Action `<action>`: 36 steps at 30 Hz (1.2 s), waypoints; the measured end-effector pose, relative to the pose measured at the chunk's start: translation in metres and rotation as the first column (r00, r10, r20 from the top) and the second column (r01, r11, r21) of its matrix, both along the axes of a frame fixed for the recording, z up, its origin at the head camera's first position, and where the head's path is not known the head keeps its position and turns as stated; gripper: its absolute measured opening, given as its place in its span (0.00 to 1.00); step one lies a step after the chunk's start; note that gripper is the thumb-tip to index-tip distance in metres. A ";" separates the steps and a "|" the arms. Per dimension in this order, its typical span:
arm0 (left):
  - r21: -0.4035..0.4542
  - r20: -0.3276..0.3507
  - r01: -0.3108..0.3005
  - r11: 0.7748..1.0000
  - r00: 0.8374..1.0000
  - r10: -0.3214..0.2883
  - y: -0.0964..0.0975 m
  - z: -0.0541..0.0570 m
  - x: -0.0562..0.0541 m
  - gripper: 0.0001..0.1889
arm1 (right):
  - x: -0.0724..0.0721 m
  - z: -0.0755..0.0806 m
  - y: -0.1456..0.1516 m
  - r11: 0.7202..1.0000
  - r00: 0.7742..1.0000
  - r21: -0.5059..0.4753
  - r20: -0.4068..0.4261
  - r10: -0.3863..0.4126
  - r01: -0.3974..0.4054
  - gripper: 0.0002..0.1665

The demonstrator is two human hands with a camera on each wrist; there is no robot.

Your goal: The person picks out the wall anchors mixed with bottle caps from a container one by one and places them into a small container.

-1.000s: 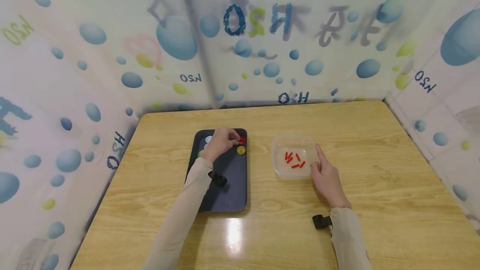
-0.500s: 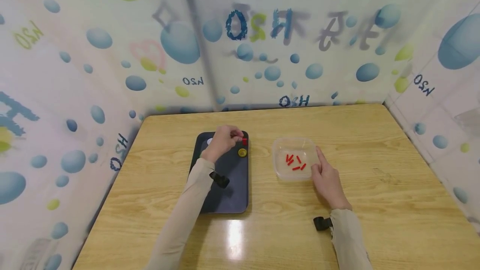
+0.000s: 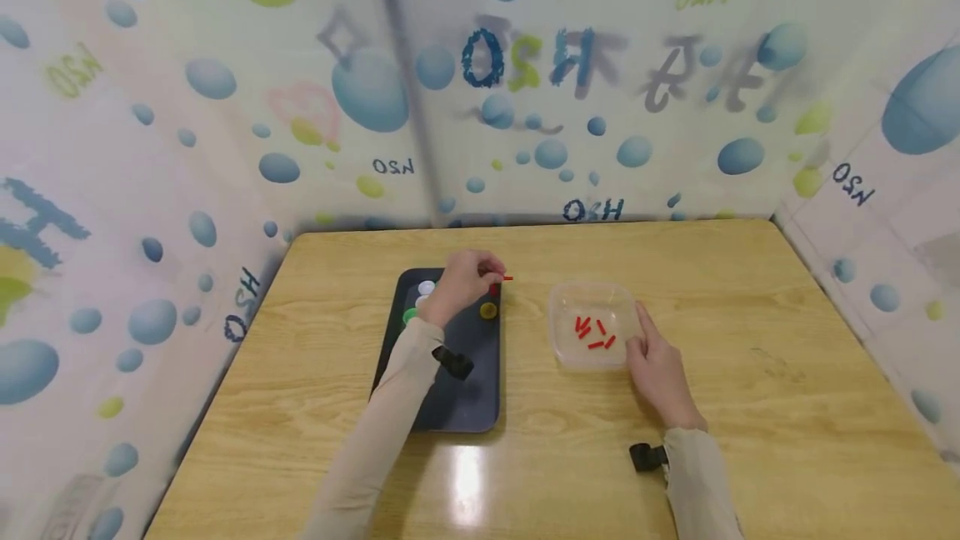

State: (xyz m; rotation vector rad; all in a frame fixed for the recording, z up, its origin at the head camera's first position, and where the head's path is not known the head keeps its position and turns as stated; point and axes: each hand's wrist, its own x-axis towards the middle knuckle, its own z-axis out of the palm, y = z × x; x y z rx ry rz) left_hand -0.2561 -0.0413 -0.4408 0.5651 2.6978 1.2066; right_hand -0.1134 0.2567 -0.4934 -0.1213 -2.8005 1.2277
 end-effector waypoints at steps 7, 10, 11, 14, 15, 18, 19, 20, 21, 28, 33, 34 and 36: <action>0.020 -0.002 0.030 0.999 1.000 -0.030 0.006 -0.002 0.004 0.08 | 0.000 -0.001 -0.001 1.000 1.000 0.024 -0.003 -0.005 0.005 0.35; 0.005 -0.018 0.031 1.000 0.999 -0.031 0.012 -0.004 0.005 0.07 | 0.001 -0.001 -0.001 1.000 1.000 0.024 -0.005 0.000 0.001 0.35; 0.003 -0.015 0.029 1.000 0.999 -0.029 0.014 -0.004 0.006 0.07 | 0.002 -0.001 0.000 1.000 1.000 0.024 -0.006 0.001 -0.001 0.35; -0.011 -0.011 0.037 0.999 0.999 -0.037 0.020 -0.006 0.008 0.06 | 0.003 -0.001 0.000 1.000 1.000 0.029 -0.003 0.001 -0.001 0.35; -0.011 -0.006 0.042 0.999 0.999 -0.042 0.023 -0.006 0.008 0.06 | 0.003 -0.001 0.000 1.000 1.000 0.030 -0.001 0.000 0.000 0.35; -0.019 -0.015 0.059 0.998 0.998 -0.059 0.029 -0.006 0.009 0.06 | 0.003 -0.001 -0.001 0.999 1.000 0.032 0.002 -0.002 0.002 0.35; -0.024 -0.022 0.064 0.998 0.998 -0.064 0.031 -0.006 0.009 0.06 | 0.003 -0.001 -0.001 0.999 1.000 0.032 0.002 -0.002 0.002 0.35; -0.030 -0.030 0.070 0.997 0.997 -0.071 0.032 -0.005 0.009 0.06 | 0.003 -0.001 -0.001 0.999 1.000 0.033 0.000 -0.003 0.003 0.35; -0.034 -0.033 0.077 0.996 0.996 -0.078 0.034 -0.005 0.009 0.05 | 0.002 -0.001 -0.002 0.999 1.000 0.034 -0.007 -0.003 0.004 0.35; -0.051 -0.027 0.153 0.987 0.988 -0.154 0.052 -0.005 0.011 0.04 | 0.000 0.000 -0.001 0.999 0.998 0.044 -0.062 0.009 -0.006 0.34; -0.069 -0.021 0.201 0.977 0.979 -0.202 0.063 -0.001 0.014 0.04 | -0.002 0.003 -0.001 0.999 0.998 0.034 -0.055 0.019 -0.017 0.35; -0.071 -0.021 0.214 0.974 0.976 -0.216 0.066 -0.001 0.014 0.04 | -0.002 0.002 -0.001 0.999 0.998 0.037 -0.057 0.016 -0.014 0.35; -0.085 -0.022 0.245 0.966 0.968 -0.248 0.072 -0.001 0.016 0.04 | -0.001 0.002 0.000 0.999 0.998 0.044 -0.057 0.009 -0.006 0.35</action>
